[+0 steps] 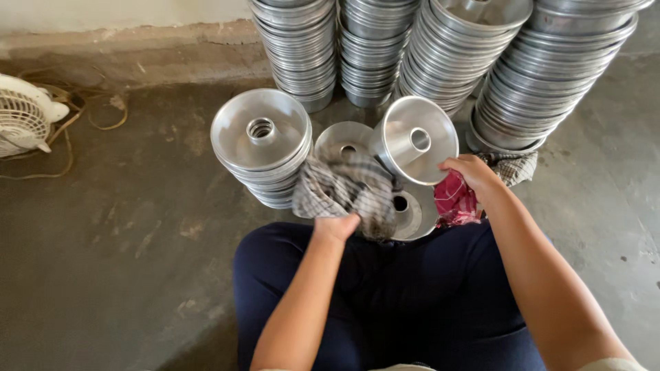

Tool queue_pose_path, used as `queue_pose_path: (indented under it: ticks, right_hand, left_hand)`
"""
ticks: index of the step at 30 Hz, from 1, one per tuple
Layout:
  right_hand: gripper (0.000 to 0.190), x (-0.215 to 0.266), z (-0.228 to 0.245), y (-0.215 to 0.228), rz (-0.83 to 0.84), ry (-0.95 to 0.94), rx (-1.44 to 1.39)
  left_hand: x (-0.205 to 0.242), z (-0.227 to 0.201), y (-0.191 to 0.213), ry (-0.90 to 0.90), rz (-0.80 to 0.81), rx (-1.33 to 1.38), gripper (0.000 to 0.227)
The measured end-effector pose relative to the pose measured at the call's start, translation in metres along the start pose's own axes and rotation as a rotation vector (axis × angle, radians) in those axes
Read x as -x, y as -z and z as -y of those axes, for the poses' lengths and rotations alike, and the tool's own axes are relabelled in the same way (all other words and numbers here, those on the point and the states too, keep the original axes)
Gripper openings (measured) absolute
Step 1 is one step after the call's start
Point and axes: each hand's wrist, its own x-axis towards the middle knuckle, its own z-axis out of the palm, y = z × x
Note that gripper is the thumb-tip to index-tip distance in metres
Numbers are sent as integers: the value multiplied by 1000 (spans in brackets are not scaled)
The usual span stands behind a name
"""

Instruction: The person sits on the floor and wipes the interior and exterior surfaces of metal funnel-shaped parts using a red cloth. They handle the parts one at a time, rotating them to clean different areas, and place the cleaned parts into a stack.

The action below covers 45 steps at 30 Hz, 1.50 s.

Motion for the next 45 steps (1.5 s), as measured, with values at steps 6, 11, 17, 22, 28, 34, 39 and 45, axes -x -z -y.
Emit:
queue_pose_path:
  ticks: [6, 11, 17, 22, 28, 34, 39, 45]
  right_hand:
    - [29, 39, 32, -35, 94, 30, 215]
    - [38, 76, 39, -76, 105, 340, 658]
    - [40, 117, 95, -61, -250, 422, -188]
    - [43, 137, 109, -112, -149, 632, -869]
    - [23, 147, 66, -155, 67, 1835, 1054]
    - [20, 71, 24, -157, 178, 610, 1251]
    - [34, 56, 11, -153, 303, 515, 810]
    - [46, 74, -14, -178, 25, 893, 820]
  left_hand:
    - [-14, -24, 15, 78, -239, -166, 82]
    - [-11, -2, 39, -19, -159, -585, 59]
    - [-9, -9, 40, -35, -150, -528, 59]
    - [1, 4, 29, 32, -101, -521, 60]
    - [16, -12, 1, -30, -62, -682, 61]
    - [26, 0, -36, -131, 110, -980, 91]
    - [29, 2, -40, -167, 149, -1091, 94]
    - [23, -8, -35, -122, 23, -857, 87]
